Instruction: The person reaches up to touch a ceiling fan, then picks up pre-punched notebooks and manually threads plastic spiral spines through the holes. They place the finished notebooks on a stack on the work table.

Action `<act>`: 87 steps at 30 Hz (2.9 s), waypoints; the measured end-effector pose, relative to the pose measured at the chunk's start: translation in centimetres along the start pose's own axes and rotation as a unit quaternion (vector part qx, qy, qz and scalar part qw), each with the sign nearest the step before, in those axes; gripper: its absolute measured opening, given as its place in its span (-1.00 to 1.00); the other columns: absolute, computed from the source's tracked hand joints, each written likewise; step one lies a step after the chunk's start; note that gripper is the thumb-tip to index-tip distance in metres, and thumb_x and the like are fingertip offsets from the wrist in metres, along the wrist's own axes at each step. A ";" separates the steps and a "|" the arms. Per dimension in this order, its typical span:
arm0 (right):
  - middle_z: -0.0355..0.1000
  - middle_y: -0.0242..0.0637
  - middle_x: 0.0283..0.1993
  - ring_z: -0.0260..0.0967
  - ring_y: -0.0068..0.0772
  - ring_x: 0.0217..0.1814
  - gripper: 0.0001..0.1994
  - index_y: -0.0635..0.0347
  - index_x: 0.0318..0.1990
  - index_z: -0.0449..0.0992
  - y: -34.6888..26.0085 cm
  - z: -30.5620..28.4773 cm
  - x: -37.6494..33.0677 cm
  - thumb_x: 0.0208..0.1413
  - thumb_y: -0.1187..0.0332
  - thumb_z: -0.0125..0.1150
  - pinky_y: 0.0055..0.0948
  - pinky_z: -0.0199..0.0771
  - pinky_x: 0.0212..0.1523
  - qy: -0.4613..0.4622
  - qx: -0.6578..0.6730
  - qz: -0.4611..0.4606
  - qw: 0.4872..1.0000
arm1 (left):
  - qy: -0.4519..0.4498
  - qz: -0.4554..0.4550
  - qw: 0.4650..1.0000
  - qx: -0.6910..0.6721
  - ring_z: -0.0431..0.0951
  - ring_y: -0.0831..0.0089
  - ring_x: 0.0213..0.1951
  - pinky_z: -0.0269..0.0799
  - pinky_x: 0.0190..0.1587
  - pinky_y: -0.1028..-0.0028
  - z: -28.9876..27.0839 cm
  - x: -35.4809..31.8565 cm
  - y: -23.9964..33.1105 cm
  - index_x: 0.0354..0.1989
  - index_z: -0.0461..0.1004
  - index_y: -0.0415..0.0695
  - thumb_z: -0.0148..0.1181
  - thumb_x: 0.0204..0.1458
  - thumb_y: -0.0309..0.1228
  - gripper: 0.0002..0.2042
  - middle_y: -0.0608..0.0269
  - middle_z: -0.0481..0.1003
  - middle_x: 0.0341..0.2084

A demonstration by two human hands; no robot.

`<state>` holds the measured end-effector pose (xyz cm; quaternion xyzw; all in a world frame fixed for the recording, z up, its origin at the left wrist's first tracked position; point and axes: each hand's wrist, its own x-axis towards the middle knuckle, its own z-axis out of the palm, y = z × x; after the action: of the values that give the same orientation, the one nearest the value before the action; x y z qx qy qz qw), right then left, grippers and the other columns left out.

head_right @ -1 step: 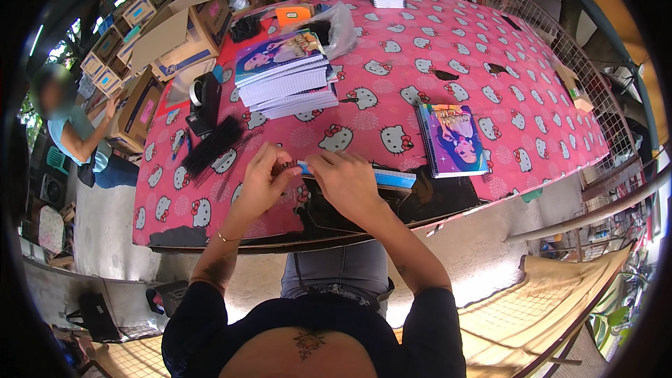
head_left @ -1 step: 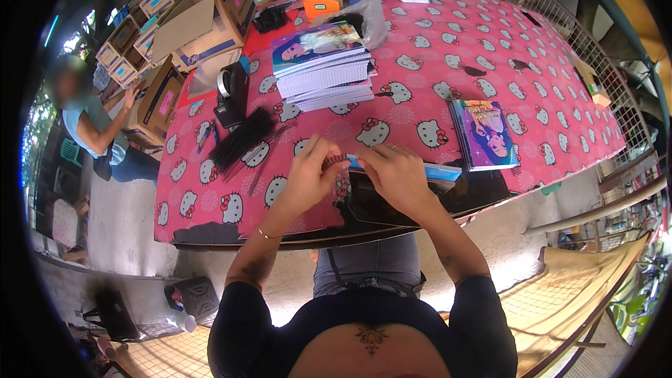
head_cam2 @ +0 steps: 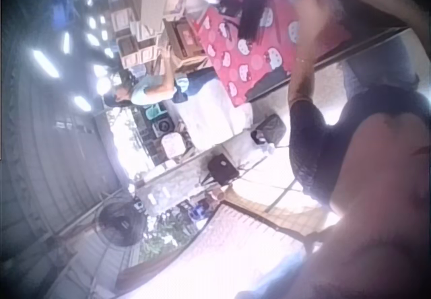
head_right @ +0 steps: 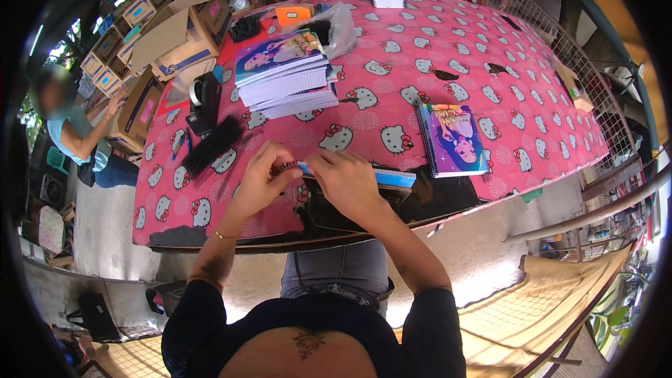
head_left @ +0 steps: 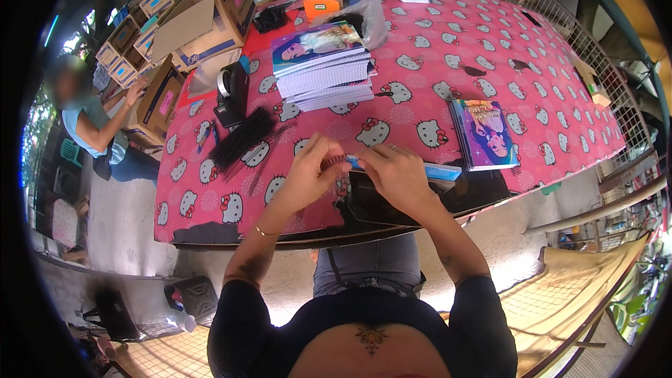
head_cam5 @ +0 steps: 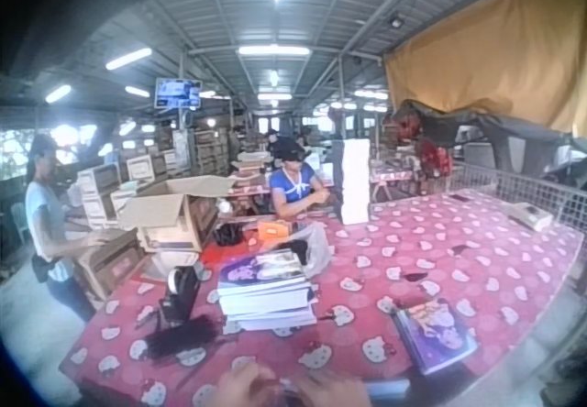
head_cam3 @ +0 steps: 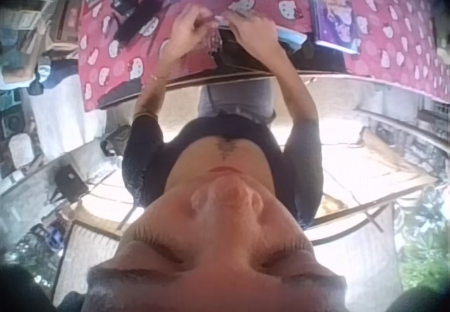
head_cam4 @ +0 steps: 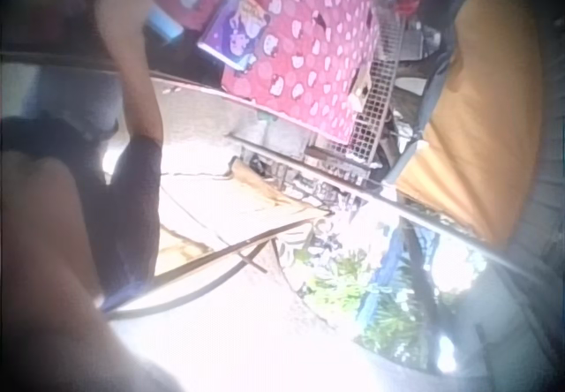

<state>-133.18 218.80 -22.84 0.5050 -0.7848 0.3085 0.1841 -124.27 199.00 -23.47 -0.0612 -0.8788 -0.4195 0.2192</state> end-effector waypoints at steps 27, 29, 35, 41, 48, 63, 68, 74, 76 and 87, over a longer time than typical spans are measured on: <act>0.54 -0.24 -0.28 0.53 -0.04 -0.30 -0.87 0.06 -0.16 0.61 0.7 -1.9 -0.4 0.15 0.36 0.23 -0.10 0.48 -0.34 -0.055 0.036 0.090 0.994 | -0.041 0.003 0.972 0.229 0.33 -0.05 0.24 0.01 0.33 -0.14 2.2 -1.2 -1.0 0.17 0.38 -0.22 0.17 0.15 -0.08 -0.47 -0.04 0.35 0.19; 0.53 -0.23 -0.28 0.53 -0.03 -0.30 -0.87 0.06 -0.17 0.60 0.8 -1.9 -0.5 0.15 0.36 0.23 -0.09 0.47 -0.35 -0.077 0.021 0.091 0.993 | -0.141 -0.131 0.981 0.037 0.31 -0.09 0.23 0.05 0.33 -0.09 1.3 -0.2 -1.1 0.18 0.38 -0.22 0.13 0.18 -0.09 -0.48 -0.05 0.35 0.18; 0.52 -0.23 -0.32 0.52 -0.01 -0.31 -0.89 0.08 -0.18 0.56 1.1 -1.6 -0.3 0.18 0.36 0.18 -0.05 0.47 -0.34 -0.055 0.031 0.078 0.995 | -0.003 0.100 0.895 0.434 0.18 -0.10 0.37 -0.07 0.34 -0.22 5.7 -3.3 0.4 0.30 0.27 -0.30 0.11 0.14 0.10 -0.26 -0.14 0.27 0.30; 0.52 -0.20 -0.31 0.52 0.01 -0.28 -0.85 0.08 -0.12 0.57 1.0 -2.8 0.2 0.18 0.37 0.18 -0.06 0.47 -0.32 -0.094 0.076 0.040 0.992 | 0.050 0.094 0.884 0.455 0.01 -0.04 0.47 -0.29 0.37 -0.31 6.9 -4.5 -0.7 0.37 0.17 -0.32 0.00 0.16 0.21 -0.15 -0.14 0.10 0.42; 0.54 -0.16 -0.31 0.52 0.03 -0.31 -0.77 0.09 -0.07 0.57 1.5 -4.8 -2.2 0.10 0.43 0.24 -0.09 0.48 -0.32 -0.079 0.006 0.062 0.995 | 0.036 0.156 0.901 0.403 0.03 0.11 0.47 -0.16 0.39 -0.17 5.9 -3.2 1.6 0.40 0.18 -0.20 0.07 0.13 0.14 -0.21 -0.01 0.13 0.42; 0.57 -0.13 -0.30 0.52 0.10 -0.29 -0.72 0.05 0.01 0.55 2.9 -5.1 -3.1 0.12 0.38 0.27 0.01 0.45 -0.31 -0.059 0.066 0.063 0.994 | -0.153 0.262 0.894 0.330 0.06 0.17 0.47 -0.06 0.40 -0.07 6.3 -1.4 2.8 0.40 0.18 -0.22 0.00 0.20 0.09 -0.27 0.00 0.14 0.42; 0.59 -0.10 -0.31 0.56 0.09 -0.29 -0.57 0.08 0.13 0.45 2.5 -5.4 -2.9 0.07 0.48 0.30 -0.11 0.49 -0.31 -0.112 0.065 0.110 0.986 | -0.057 0.245 0.879 0.405 0.03 0.14 0.48 -0.06 0.40 -0.07 6.3 -0.4 3.2 0.39 0.18 -0.24 -0.04 0.22 0.12 -0.26 -0.01 0.11 0.43; 0.58 -0.07 -0.15 0.56 -0.03 -0.14 -0.46 0.14 0.19 0.37 2.3 -7.0 -4.2 0.01 0.48 0.38 -0.21 0.50 -0.16 -0.095 0.029 0.079 0.992 | -0.041 0.204 0.847 0.490 0.05 0.13 0.47 -0.03 0.39 -0.05 6.0 0.0 4.9 0.39 0.16 -0.22 -0.04 0.23 0.10 -0.27 -0.03 0.11 0.43; 0.56 -0.09 -0.05 0.55 -0.12 -0.05 -0.43 0.16 0.20 0.36 3.3 -7.8 -5.7 0.00 0.49 0.41 -0.25 0.51 -0.07 -0.054 0.105 0.099 0.988 | -0.110 0.268 0.887 0.359 0.07 0.14 0.46 0.00 0.38 -0.04 6.5 -0.7 4.7 0.40 0.16 -0.23 -0.06 0.24 0.09 -0.29 -0.03 0.12 0.42; 0.54 -0.21 -0.13 0.47 -0.53 -0.08 -0.57 0.26 0.12 0.40 5.5 -3.1 -10.0 0.10 0.55 0.38 -0.56 0.45 -0.06 0.084 0.419 0.285 0.858 | -0.102 0.287 0.857 0.415 -0.01 0.13 0.49 -0.12 0.42 -0.03 8.6 -0.8 3.2 0.44 0.09 -0.23 -0.09 0.27 0.06 -0.28 -0.06 0.06 0.45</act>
<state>-133.99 229.26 -28.17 0.2606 -0.6723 0.6887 -0.0763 -125.44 207.69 -26.29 -0.2564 -0.9322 0.0744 0.2444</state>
